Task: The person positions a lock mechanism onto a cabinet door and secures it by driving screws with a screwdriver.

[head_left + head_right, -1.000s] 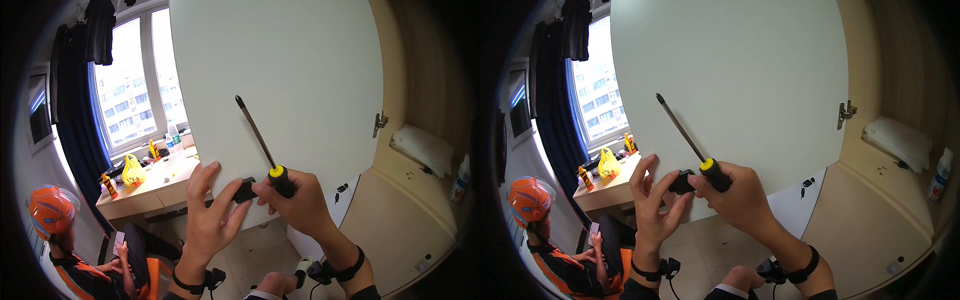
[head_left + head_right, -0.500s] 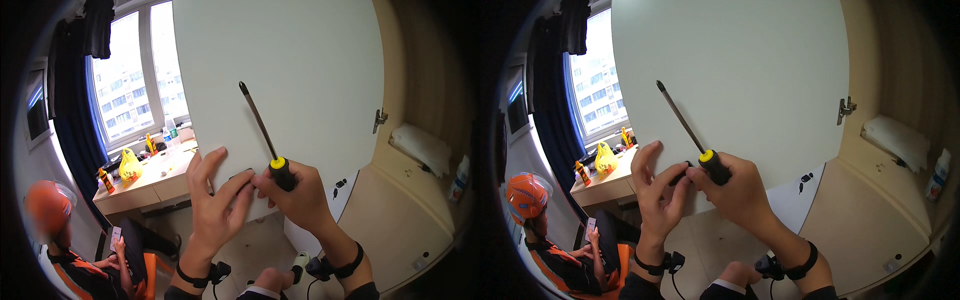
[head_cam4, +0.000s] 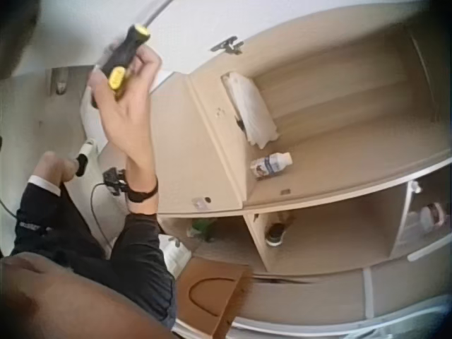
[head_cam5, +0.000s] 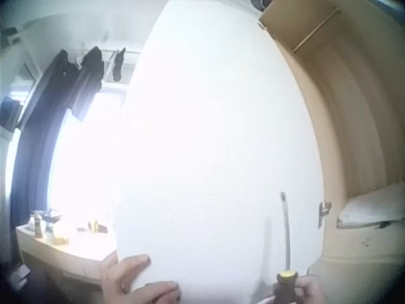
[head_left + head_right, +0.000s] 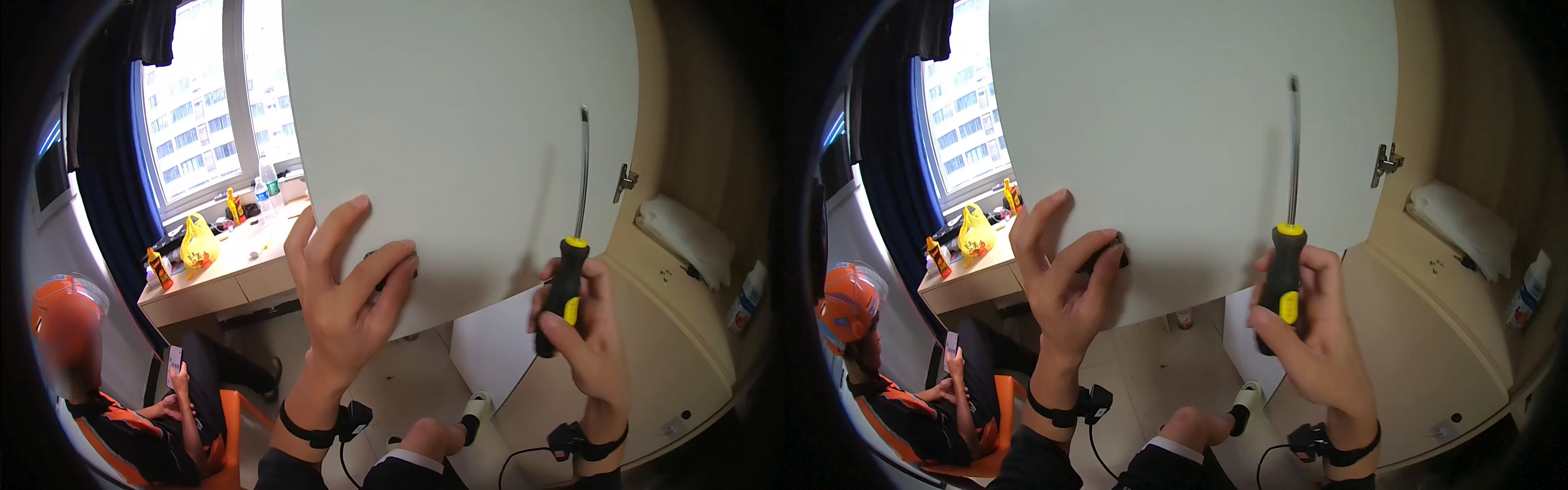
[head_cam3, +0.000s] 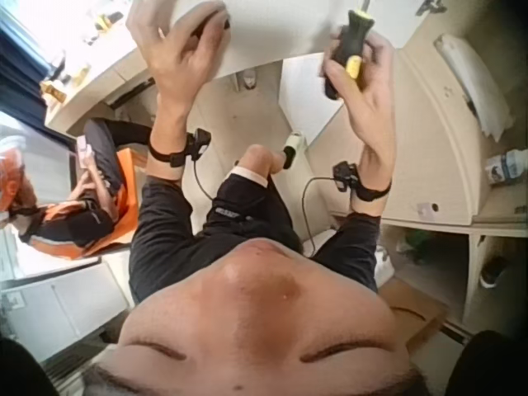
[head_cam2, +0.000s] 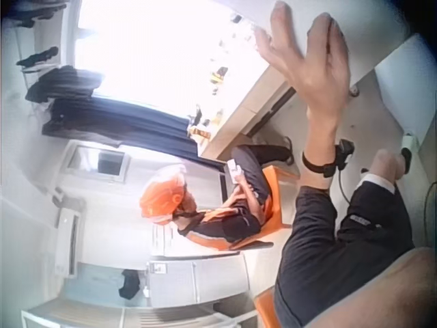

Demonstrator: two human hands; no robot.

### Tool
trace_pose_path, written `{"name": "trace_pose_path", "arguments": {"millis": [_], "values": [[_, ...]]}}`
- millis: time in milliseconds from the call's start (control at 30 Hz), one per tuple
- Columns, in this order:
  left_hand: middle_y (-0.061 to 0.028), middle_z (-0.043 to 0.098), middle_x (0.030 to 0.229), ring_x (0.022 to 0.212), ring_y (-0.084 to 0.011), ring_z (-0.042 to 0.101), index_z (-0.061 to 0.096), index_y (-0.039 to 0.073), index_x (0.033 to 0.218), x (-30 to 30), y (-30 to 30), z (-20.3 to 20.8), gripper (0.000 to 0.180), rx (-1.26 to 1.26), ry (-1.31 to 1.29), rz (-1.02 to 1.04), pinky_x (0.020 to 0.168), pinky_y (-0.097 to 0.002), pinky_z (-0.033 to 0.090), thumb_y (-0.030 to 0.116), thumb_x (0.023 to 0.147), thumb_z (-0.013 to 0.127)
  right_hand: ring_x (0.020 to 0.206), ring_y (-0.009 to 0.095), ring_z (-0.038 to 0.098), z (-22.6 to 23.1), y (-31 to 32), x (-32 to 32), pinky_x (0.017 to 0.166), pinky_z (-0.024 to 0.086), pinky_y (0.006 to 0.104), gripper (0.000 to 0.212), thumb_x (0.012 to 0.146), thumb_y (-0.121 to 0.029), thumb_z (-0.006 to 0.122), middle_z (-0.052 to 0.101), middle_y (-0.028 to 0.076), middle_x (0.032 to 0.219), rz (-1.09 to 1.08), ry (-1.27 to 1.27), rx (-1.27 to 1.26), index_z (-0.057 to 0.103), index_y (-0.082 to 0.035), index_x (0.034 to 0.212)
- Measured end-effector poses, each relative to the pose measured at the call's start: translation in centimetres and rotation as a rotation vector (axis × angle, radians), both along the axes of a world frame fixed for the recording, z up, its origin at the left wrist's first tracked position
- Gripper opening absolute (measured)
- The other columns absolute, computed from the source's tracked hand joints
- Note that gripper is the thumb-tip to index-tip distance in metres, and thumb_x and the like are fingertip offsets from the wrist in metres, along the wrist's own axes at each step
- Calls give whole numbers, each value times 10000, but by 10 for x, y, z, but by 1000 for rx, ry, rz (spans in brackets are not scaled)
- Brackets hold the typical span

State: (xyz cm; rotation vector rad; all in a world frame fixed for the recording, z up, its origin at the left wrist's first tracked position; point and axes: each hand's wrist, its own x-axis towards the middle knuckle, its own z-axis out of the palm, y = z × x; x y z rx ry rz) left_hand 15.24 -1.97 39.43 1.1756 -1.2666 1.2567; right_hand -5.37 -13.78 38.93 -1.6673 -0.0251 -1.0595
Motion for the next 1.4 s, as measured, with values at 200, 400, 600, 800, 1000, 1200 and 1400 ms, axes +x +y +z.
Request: {"name": "trace_pose_path", "arguments": {"millis": [200, 400, 600, 800, 1000, 1200, 1400], "values": [[-109, 491, 1202, 1117, -336, 380, 692, 105, 824, 6, 2, -2, 208, -1, -8, -1, 905, -380, 373, 44, 629, 726, 810, 227, 587, -16, -5, -42, 710, 475, 296, 398, 696, 25, 620, 574, 212, 1018, -503, -36, -634, 527, 31, 1083], [-114, 501, 1195, 1099, -307, 411, 697, 110, 832, 8, -2, -5, 201, 1, 4, -30, 970, -403, 293, 53, 640, 715, 655, 251, 601, -6, -8, -46, 590, 478, 282, 402, 608, 49, 649, 628, 196, 937, -561, 5, -914, 594, 16, 1005], [-122, 510, 1185, 1087, -305, 424, 696, 107, 833, 8, -2, -4, 203, -11, -6, -48, 966, -405, 290, 55, 638, 711, 626, 239, 584, 2, 3, -37, 541, 462, 273, 399, 577, 55, 674, 625, 165, 941, -544, -6, -955, 638, -20, 967], [-119, 512, 1185, 1087, -307, 423, 693, 106, 839, 8, -2, -5, 226, -11, -8, -47, 962, -413, 292, 49, 621, 710, 594, 228, 553, 6, 11, -34, 520, 447, 274, 434, 558, 72, 669, 621, 150, 947, -568, 41, -969, 654, -39, 977], [-109, 514, 1181, 1091, -309, 424, 690, 105, 840, 7, -2, -5, 225, -10, -3, -53, 966, -417, 293, 38, 627, 710, 610, 228, 542, 13, 19, -39, 517, 441, 274, 452, 554, 83, 665, 618, 134, 935, -649, 70, -1033, 660, -60, 983], [-112, 511, 1182, 1104, -316, 415, 681, 97, 847, 5, 4, -3, 214, 26, -20, 9, 957, -422, 306, 28, 646, 705, 610, 214, 518, 29, 30, -43, 503, 426, 262, 413, 560, 69, 667, 631, 109, 929, -762, 115, -1302, 674, -66, 951], [-103, 513, 1180, 1107, -350, 402, 662, 98, 865, 4, 0, -3, 230, 0, -10, -34, 924, -430, 339, 16, 653, 698, 638, 275, 554, 65, 56, -48, 506, 452, 308, 401, 572, 122, 656, 631, 159, 899, -839, 199, -1571, 601, -9, 947]]}}
